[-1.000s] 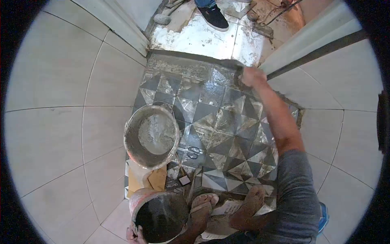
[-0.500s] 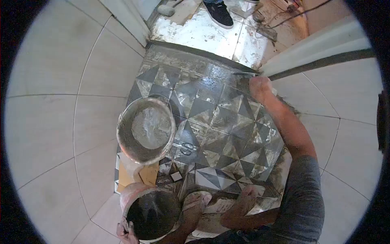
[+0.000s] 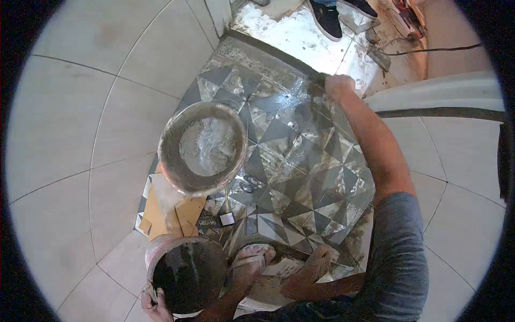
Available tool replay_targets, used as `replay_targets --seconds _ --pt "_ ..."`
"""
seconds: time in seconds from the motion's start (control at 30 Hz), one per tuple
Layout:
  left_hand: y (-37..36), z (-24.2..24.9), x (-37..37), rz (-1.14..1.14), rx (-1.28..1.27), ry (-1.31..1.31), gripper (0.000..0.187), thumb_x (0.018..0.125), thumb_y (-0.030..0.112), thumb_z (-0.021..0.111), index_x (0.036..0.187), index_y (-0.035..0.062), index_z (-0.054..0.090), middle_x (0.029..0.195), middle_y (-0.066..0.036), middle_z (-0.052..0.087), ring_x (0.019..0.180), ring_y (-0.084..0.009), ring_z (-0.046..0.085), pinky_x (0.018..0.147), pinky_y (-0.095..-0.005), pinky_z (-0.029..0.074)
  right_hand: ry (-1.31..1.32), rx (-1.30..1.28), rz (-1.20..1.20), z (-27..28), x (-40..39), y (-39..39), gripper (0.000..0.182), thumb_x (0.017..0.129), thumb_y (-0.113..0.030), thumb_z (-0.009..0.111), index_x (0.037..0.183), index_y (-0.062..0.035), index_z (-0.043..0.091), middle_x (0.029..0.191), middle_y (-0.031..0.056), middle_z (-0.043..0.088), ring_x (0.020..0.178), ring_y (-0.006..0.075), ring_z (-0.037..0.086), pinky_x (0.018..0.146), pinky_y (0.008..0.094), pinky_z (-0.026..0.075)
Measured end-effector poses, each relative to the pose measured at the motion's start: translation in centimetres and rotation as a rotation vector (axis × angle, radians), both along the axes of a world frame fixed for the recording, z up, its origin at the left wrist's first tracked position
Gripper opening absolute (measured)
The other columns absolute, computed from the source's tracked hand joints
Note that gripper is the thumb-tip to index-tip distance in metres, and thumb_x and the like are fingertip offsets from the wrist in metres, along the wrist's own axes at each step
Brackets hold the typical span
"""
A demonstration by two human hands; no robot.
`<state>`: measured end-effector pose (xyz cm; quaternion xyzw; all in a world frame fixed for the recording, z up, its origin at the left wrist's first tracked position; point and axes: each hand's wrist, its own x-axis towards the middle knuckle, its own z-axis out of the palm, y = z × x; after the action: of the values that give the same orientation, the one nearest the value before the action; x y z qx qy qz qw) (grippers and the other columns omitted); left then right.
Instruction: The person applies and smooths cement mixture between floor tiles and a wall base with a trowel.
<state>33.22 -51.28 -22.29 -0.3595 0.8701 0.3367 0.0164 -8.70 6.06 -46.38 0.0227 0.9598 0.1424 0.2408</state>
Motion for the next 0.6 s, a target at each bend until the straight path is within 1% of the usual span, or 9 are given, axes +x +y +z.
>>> replay_targets --seconds 0.07,0.13,0.17,0.2,0.27,0.33,0.43,0.5,0.6 --pt "0.5 0.3 -0.5 0.016 0.01 -0.029 0.02 0.091 0.015 0.074 0.092 -0.0031 0.065 0.083 -0.005 0.059 0.08 -0.0147 0.052 0.074 -0.029 0.044 0.069 -0.071 -0.105 -0.2 -2.0 -1.5 0.024 0.086 -0.02 0.063 0.103 -0.0094 0.076 0.107 0.013 0.074 0.102 0.0285 0.071 0.081 0.0418 0.058" --pt "1.0 0.4 -0.8 -0.075 -0.105 -0.017 0.022 0.089 0.015 0.076 0.095 -0.0032 0.066 0.085 -0.005 0.06 0.082 -0.0152 0.052 0.075 -0.0293 0.045 0.029 -0.153 -0.121 1.1 -3.4 -2.7 0.027 0.086 -0.02 0.062 0.105 -0.0057 0.074 0.109 0.0158 0.073 0.105 0.0305 0.07 0.084 0.0434 0.057" --pt "1.0 0.5 -0.5 -0.068 -0.105 -0.025 0.022 0.089 0.015 0.076 0.095 -0.0032 0.066 0.085 -0.005 0.06 0.082 -0.0152 0.052 0.075 -0.0293 0.045 -0.041 -0.121 -0.064 1.7 -4.0 -2.6 0.032 0.087 -0.024 0.061 0.109 -0.0036 0.071 0.11 0.0196 0.071 0.104 0.0351 0.069 0.087 0.0459 0.055" --pt "0.8 0.5 -0.3 -0.042 -0.065 -0.038 0.023 0.089 0.015 0.076 0.098 -0.0036 0.067 0.086 -0.005 0.06 0.083 -0.0161 0.053 0.076 -0.0303 0.045 -0.048 -0.12 -0.06 2.2 -3.6 -2.5 0.032 0.087 -0.024 0.061 0.109 -0.0036 0.071 0.11 0.0196 0.071 0.104 0.0351 0.069 0.087 0.0459 0.055" --pt "-0.3 0.1 0.2 -0.014 -0.023 -0.038 0.025 0.089 0.016 0.076 0.102 -0.004 0.068 0.087 -0.006 0.061 0.085 -0.017 0.053 0.076 -0.0313 0.045 0.001 -0.308 -0.121 3.8 -2.7 -2.2 0.035 0.089 -0.031 0.061 0.107 -0.002 0.07 0.107 0.0225 0.07 0.103 0.0381 0.068 0.089 0.0478 0.053" --pt "-1.7 -0.3 1.6 -0.031 -0.003 -0.09 0.03 0.088 0.012 0.076 0.111 -0.0053 0.068 0.089 -0.009 0.062 0.086 -0.0191 0.055 0.077 -0.0328 0.046 0.019 -0.293 -0.095 3.0 -1.0 -0.1 0.035 0.09 -0.034 0.061 0.111 -0.0071 0.071 0.11 0.0187 0.071 0.103 0.0358 0.068 0.091 0.0466 0.054" --pt "-1.3 -0.6 1.1 -0.015 -0.035 -0.04 0.026 0.087 0.008 0.075 0.109 -0.0052 0.068 0.089 -0.008 0.062 0.084 -0.0189 0.055 0.076 -0.0324 0.046 0.045 -0.255 -0.081 2.4 3.1 3.0 0.045 0.092 -0.042 0.058 0.109 -0.001 0.067 0.105 0.0245 0.069 0.101 0.0392 0.067 0.09 0.0502 0.051" --pt "-1.0 -0.6 0.5 -0.029 -0.026 -0.031 0.024 0.087 0.007 0.075 0.107 -0.0048 0.068 0.088 -0.007 0.061 0.083 -0.0181 0.054 0.075 -0.0316 0.046 -0.109 -0.111 -0.136 1.1 5.5 4.6 0.047 0.094 -0.043 0.056 0.112 -0.0004 0.065 0.108 0.0263 0.068 0.102 0.0397 0.067 0.089 0.0497 0.052" --pt "-0.3 -0.5 -0.3 -0.084 -0.021 -0.017 0.019 0.088 0.006 0.074 0.103 -0.0032 0.068 0.086 -0.006 0.06 0.081 -0.0168 0.053 0.075 -0.0309 0.045 0.014 -0.232 -0.226 0.9 10.2 5.3 0.044 0.095 -0.041 0.056 0.107 -0.0007 0.068 0.104 0.0276 0.068 0.1 0.0404 0.067 0.087 0.0495 0.054"
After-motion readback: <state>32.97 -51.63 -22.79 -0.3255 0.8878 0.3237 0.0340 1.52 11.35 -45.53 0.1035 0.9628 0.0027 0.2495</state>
